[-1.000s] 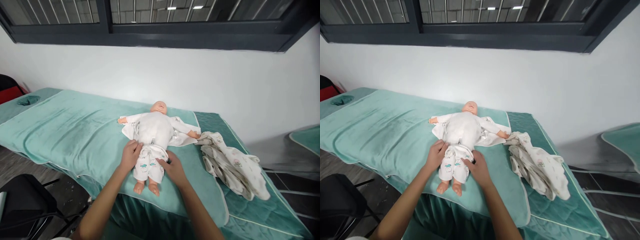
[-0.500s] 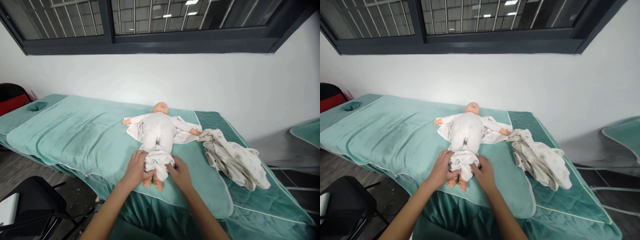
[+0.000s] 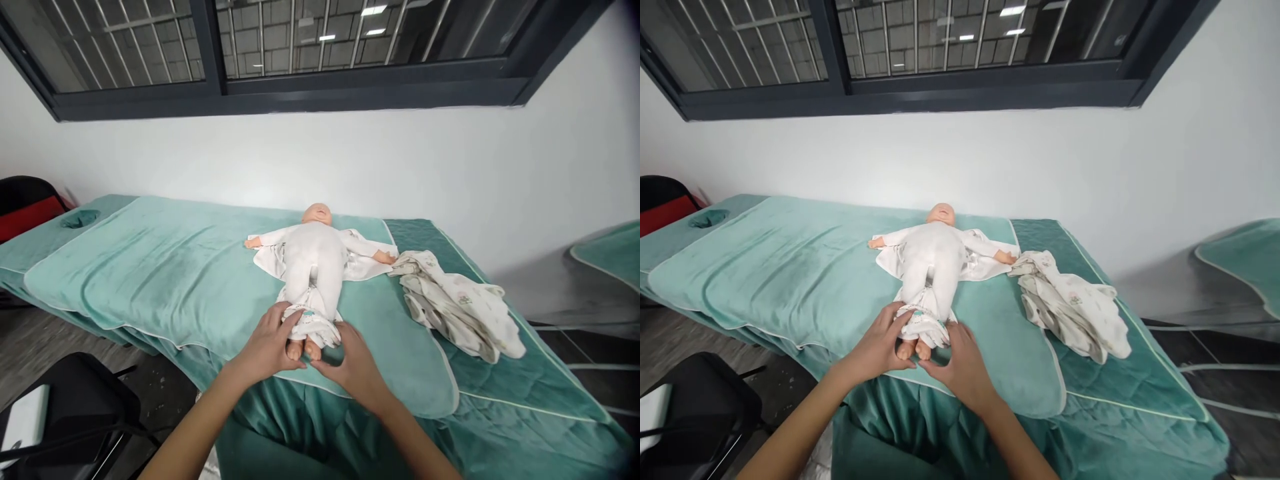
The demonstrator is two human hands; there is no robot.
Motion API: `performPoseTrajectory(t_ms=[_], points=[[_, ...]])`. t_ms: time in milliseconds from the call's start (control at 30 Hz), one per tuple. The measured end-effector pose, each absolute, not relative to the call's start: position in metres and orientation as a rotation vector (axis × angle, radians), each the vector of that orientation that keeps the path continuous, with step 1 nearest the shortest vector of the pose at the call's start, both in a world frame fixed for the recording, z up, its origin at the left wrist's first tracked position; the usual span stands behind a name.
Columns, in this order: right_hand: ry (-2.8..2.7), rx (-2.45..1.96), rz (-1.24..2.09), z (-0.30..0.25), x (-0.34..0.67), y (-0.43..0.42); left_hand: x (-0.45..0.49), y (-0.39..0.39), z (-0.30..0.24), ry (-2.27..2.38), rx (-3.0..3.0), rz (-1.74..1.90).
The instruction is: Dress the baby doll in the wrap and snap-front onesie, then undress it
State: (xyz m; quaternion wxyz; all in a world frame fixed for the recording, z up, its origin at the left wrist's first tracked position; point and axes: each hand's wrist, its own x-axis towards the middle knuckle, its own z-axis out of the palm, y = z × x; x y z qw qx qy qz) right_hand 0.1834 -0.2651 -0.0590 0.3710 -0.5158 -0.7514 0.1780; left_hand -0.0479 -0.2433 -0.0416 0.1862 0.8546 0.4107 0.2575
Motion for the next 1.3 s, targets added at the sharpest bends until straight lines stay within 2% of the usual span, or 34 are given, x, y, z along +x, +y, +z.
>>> performPoseTrajectory(t_ms=[500,733,933,1033,1133,1200,1300], points=[[-1.88,-1.341,0.631,-0.053,0.198,-0.185,-0.025,-0.17,-0.018,1.472,2.673,0.519],[-1.85,-1.445,0.672,-0.05,0.196,-0.183,-0.022,-0.163,-0.032,1.512,2.434,0.608],[-1.825,-1.654,0.662,-0.034,0.193,-0.21,-0.04,-0.189,-0.025,1.339,2.12,0.749],[-1.86,-1.71,0.658,-0.015,0.192,-0.221,-0.051,-0.205,-0.016,1.28,1.954,0.791],[-1.992,-1.597,0.957,0.018,0.196,-0.222,-0.063,-0.221,0.004,1.192,1.866,0.63],[-2.108,-1.37,1.228,0.051,0.2,-0.221,-0.07,-0.232,0.029,1.142,1.884,0.484],[-2.242,-1.275,1.297,0.112,0.206,-0.222,-0.077,-0.248,0.083,1.188,2.077,0.267]])
